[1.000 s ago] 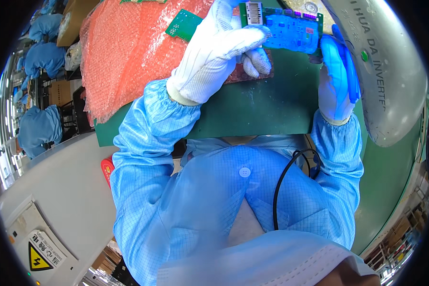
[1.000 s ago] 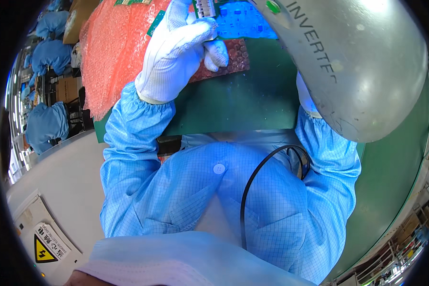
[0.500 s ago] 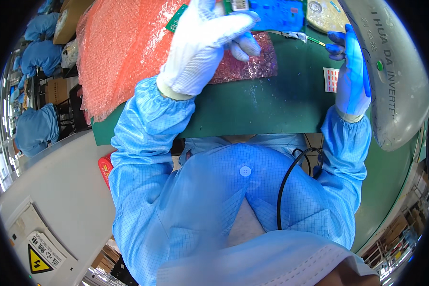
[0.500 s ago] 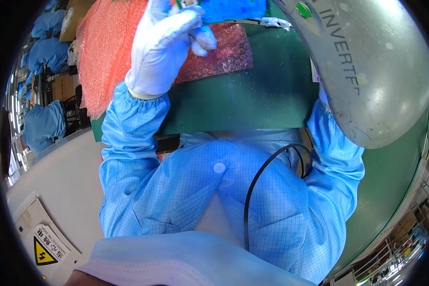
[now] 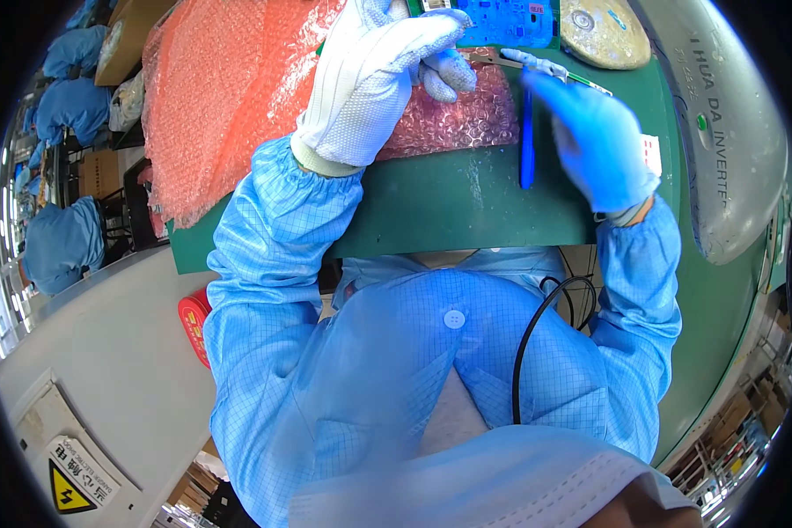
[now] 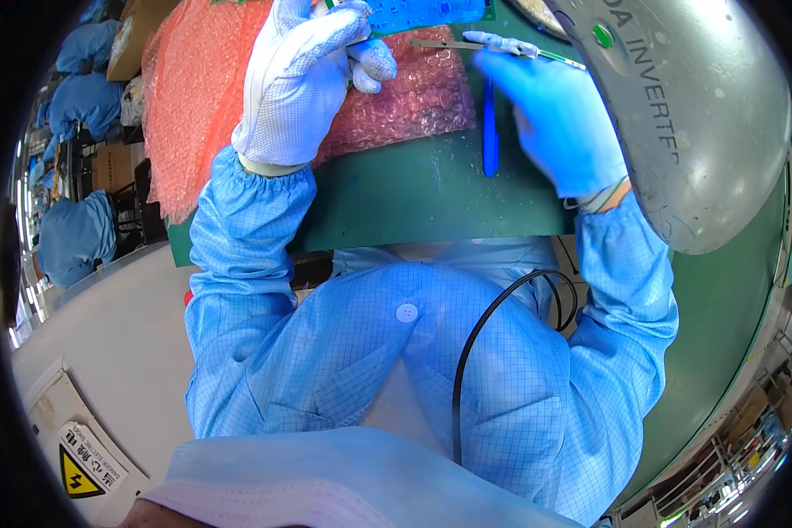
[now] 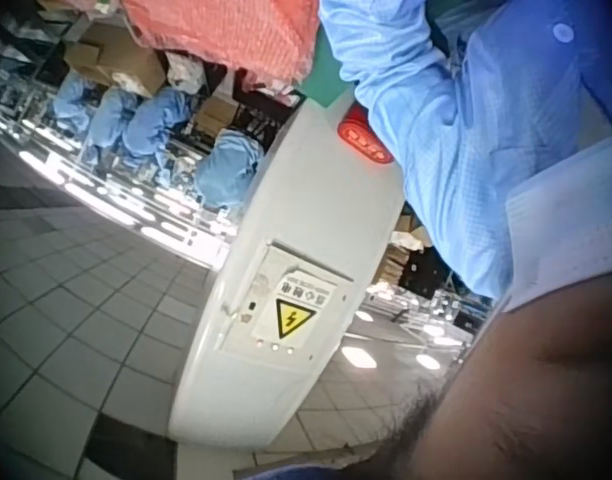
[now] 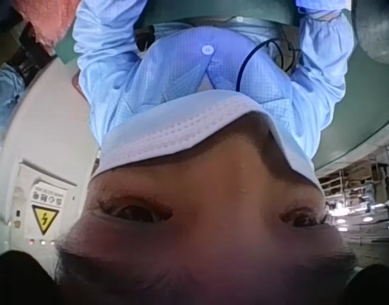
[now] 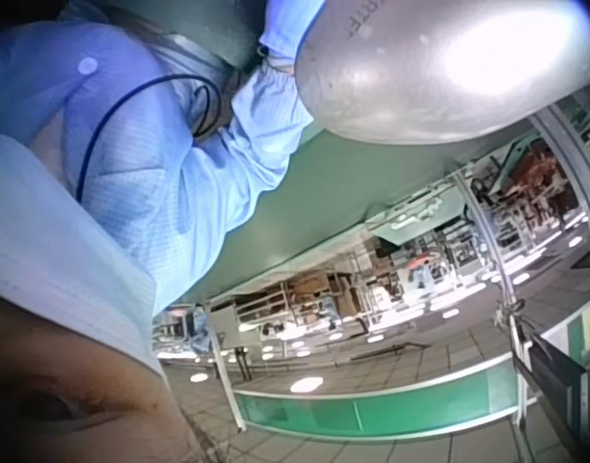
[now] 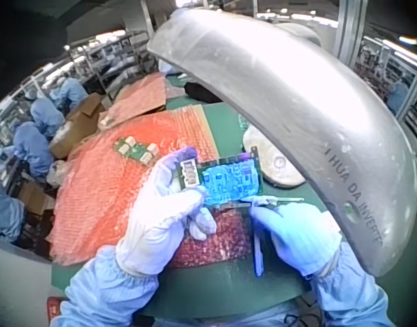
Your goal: Assemble and inspect components on a printed circuit board.
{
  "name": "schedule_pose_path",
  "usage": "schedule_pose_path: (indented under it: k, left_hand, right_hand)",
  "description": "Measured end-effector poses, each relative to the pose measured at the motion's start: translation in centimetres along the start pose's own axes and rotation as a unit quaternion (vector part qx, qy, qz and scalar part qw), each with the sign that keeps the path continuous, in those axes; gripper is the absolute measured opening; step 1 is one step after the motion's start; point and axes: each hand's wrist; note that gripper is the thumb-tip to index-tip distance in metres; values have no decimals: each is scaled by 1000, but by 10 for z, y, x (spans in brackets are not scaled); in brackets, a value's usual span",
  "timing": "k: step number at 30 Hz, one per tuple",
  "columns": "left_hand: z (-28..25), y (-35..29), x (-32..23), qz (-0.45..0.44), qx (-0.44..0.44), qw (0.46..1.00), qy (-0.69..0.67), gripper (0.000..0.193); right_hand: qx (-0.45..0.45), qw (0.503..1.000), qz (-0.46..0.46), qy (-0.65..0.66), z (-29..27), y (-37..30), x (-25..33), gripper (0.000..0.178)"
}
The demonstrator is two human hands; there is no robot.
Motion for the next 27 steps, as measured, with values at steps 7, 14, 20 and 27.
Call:
schedule_pose_path:
  k: [7,14,20,27]
  left_hand:
    - [-2,1,3,4,14,1000,-13,63]
    - [-10,7,10,6,2,1000,-8,63]
    - [-40,19,25,240,297,915,-130,63]
    - [-54,-34,-16,56,-8,996,67,56]
  right_hand:
    - [-76,985,151,18,30,-21,-62,25]
    - [2,987,42,-155,39,-18,-77,16]
    - [44,972,184,-139,2,3,-50,14]
    - [-159,984,74,-13,8,53,-30,22]
Point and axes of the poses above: each hand's wrist, its own y-axis towards the middle knuckle, its own z-axis out of the palm, x = y × z, and after that the axes turned 1 degree about -z, right-handed
